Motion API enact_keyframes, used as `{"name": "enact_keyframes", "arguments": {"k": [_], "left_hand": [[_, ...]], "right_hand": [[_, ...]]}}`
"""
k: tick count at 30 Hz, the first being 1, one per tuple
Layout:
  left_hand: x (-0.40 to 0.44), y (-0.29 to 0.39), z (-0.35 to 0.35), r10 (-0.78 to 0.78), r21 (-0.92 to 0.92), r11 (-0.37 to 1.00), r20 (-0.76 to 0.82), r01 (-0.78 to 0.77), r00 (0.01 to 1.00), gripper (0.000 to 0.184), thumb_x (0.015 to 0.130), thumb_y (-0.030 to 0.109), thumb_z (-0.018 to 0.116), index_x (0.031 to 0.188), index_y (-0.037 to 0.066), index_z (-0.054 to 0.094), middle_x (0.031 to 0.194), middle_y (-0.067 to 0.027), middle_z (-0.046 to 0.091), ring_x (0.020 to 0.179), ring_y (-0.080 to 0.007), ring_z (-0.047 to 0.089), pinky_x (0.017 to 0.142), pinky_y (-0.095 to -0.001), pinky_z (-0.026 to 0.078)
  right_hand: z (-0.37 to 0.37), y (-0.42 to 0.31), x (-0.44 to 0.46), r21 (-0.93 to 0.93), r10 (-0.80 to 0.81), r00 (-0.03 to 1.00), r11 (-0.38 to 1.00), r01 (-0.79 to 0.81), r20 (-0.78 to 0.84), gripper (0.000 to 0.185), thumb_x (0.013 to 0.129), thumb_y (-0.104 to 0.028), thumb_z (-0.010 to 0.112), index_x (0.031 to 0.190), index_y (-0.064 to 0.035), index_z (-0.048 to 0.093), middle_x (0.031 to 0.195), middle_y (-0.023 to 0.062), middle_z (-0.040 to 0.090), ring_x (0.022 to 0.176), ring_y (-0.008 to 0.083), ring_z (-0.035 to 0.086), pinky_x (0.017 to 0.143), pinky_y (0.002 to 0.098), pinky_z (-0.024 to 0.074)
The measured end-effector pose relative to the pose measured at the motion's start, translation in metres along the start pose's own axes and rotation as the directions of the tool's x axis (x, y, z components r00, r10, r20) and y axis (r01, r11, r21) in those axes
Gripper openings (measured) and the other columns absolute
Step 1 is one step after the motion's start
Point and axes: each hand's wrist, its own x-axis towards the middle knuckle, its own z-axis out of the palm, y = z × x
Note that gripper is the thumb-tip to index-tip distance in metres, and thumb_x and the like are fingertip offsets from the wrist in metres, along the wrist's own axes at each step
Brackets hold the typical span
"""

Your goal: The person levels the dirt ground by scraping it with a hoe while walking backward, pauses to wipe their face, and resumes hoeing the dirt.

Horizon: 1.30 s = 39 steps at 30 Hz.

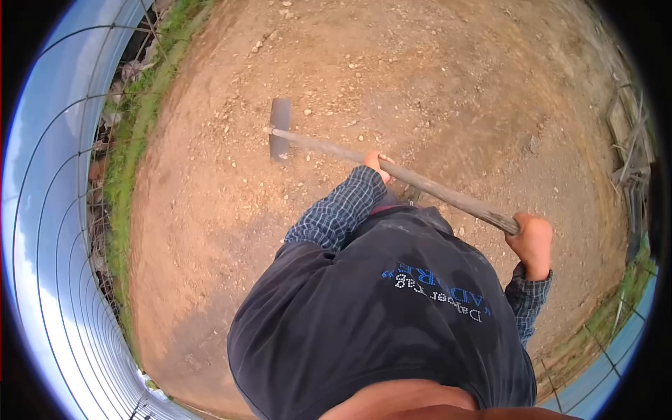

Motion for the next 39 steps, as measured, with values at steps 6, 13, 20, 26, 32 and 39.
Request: {"name": "enact_keyframes", "arguments": {"k": [6,13,20,26,32,39], "left_hand": [[0.053,0.023,0.003,-0.061,0.224,0.973,0.017,0.056,0.998,0.017,0.077,0.012,0.044,0.062,0.008,0.036,0.057,-0.0067,0.041,0.054,-0.0243,0.046,0.061,-0.0452,0.043],[0.014,-0.002,0.031,-0.123,0.124,0.986,0.061,0.115,0.991,0.012,0.079,0.008,0.050,0.071,0.006,0.040,0.057,-0.0052,0.041,0.050,-0.0176,0.042,0.052,-0.0340,0.042],[0.043,0.041,0.043,-0.128,0.055,0.991,0.048,0.126,0.991,0.005,0.082,0.008,0.044,0.078,0.007,0.041,0.058,-0.0057,0.043,0.051,-0.0198,0.043,0.053,-0.0364,0.042],[0.034,0.008,0.101,-0.176,-0.115,0.975,0.110,0.188,0.978,0.005,0.083,0.010,0.044,0.079,0.008,0.041,0.060,-0.0053,0.044,0.051,-0.0194,0.043,0.055,-0.0369,0.042],[0.069,-0.012,0.161,-0.192,-0.258,0.930,0.270,0.263,0.944,0.009,0.083,0.014,0.047,0.079,0.008,0.041,0.064,-0.0044,0.046,0.058,-0.0186,0.047,0.057,-0.0357,0.045],[0.106,0.087,0.136,0.174,-0.365,0.925,0.169,-0.103,0.970,0.011,0.082,0.013,0.048,0.079,0.005,0.041,0.069,-0.0079,0.048,0.064,-0.0201,0.049,0.064,-0.0365,0.046]], "right_hand": [[0.033,-0.046,0.006,-0.015,-0.067,0.997,0.998,0.067,-0.028,0.012,0.055,-0.012,0.061,0.058,-0.0062,0.051,0.055,0.0141,0.052,0.054,0.0320,0.053,0.049,0.0391,0.0414],[-0.012,-0.030,0.022,-0.036,0.012,1.000,0.999,-0.012,-0.001,0.016,0.056,-0.016,0.063,0.055,-0.0062,0.051,0.054,0.0151,0.051,0.053,0.0329,0.053,0.048,0.0387,0.0407],[-0.023,-0.083,0.058,-0.185,-0.100,0.994,0.977,0.106,0.036,0.016,0.056,-0.017,0.063,0.059,-0.0056,0.052,0.057,0.0165,0.052,0.055,0.0335,0.054,0.050,0.0393,0.0417],[-0.082,-0.051,0.121,-0.242,-0.153,0.986,0.956,0.163,0.059,0.018,0.056,-0.017,0.065,0.061,-0.0046,0.053,0.058,0.0165,0.052,0.056,0.0337,0.053,0.050,0.0378,0.0411],[-0.104,-0.023,0.238,-0.297,-0.253,0.943,0.903,0.310,0.216,0.018,0.055,-0.015,0.064,0.061,-0.0030,0.052,0.060,0.0177,0.052,0.058,0.0334,0.053,0.051,0.0372,0.0410],[-0.029,-0.064,0.353,-0.192,-0.306,0.853,0.890,0.414,0.422,0.015,0.057,-0.014,0.062,0.064,-0.0030,0.055,0.063,0.0174,0.054,0.061,0.0332,0.055,0.055,0.0378,0.0428]]}}
